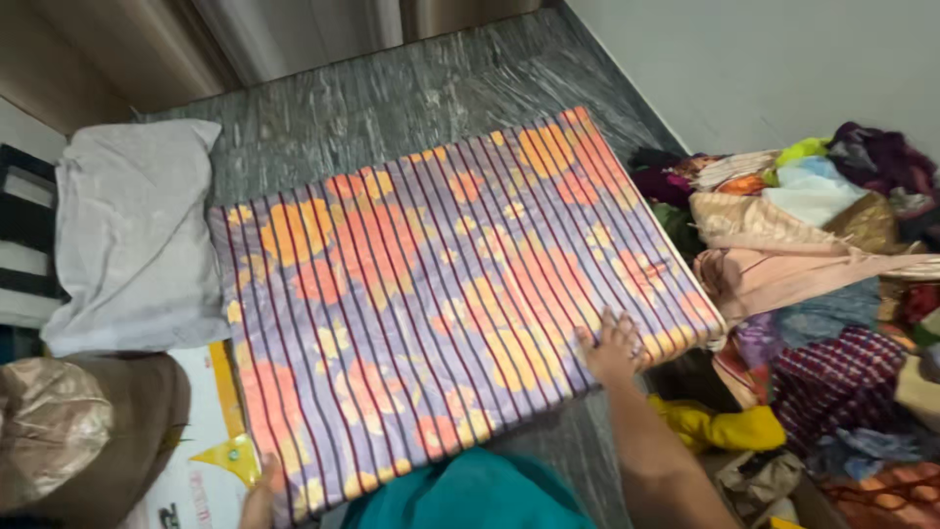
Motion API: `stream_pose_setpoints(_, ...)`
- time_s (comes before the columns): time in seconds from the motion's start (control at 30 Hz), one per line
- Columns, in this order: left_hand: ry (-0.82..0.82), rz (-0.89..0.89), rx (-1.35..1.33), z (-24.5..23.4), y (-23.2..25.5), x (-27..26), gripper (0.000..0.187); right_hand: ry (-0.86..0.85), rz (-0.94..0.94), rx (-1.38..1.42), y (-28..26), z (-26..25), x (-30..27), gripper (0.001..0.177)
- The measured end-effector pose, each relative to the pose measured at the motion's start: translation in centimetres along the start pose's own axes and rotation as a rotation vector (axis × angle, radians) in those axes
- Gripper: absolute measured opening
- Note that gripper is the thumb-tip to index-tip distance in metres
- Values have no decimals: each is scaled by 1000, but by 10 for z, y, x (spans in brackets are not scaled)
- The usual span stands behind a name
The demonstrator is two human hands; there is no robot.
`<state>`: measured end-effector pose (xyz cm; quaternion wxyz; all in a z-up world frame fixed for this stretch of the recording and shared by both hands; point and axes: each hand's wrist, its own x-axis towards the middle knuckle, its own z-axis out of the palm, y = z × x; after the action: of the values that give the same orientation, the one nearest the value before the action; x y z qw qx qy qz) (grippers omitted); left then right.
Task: The person wipes a tablecloth with a cloth, then cleans a laptop and a box with the same cloth. They proceed to wipe several sheets of paper and a notebook, placing each cleaned item on the table. The person continues to wipe additional items from a chair and places them on the table.
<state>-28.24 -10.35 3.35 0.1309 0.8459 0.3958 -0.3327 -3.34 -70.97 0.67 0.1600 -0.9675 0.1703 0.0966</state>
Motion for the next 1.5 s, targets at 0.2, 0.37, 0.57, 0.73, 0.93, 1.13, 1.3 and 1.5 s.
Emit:
stream_pose_setpoints(0.2, 19, -138, -43, 21, -8, -15, 131, -30, 145, 18, 27, -13, 23, 94)
stream_pose_setpoints(0.37, 49, -198, -46, 38, -5, -23, 118, 243, 327, 286, 79, -31, 58, 93)
stream_pose_setpoints(0.57, 99, -242, -70, 63, 34, -16, 103, 505, 839, 1375, 144, -49, 82, 102)
stream_pose_setpoints(0.73, 107, -266, -74, 87, 36, -31, 91, 51, 1013, 1478, 194, -56, 82, 103)
stream_pose_setpoints(0.93, 158, -283, -78, 84, 72, -36, 77, 564, 597, 630, 175, -54, 112, 79)
stream_pose_setpoints(1.13, 425, -99, -2, 66, 120, -30, 63, 555, -593, 328, 23, -15, 81, 47)
stream_pose_setpoints(1.3, 626, 547, 152, 57, 264, -92, 53, 39, -1008, -49, -88, -11, -9, 54)
stream_pose_setpoints(1.5, 365, 469, 163, 51, 259, -151, 86, -34, -983, -45, -38, -22, 16, 66)
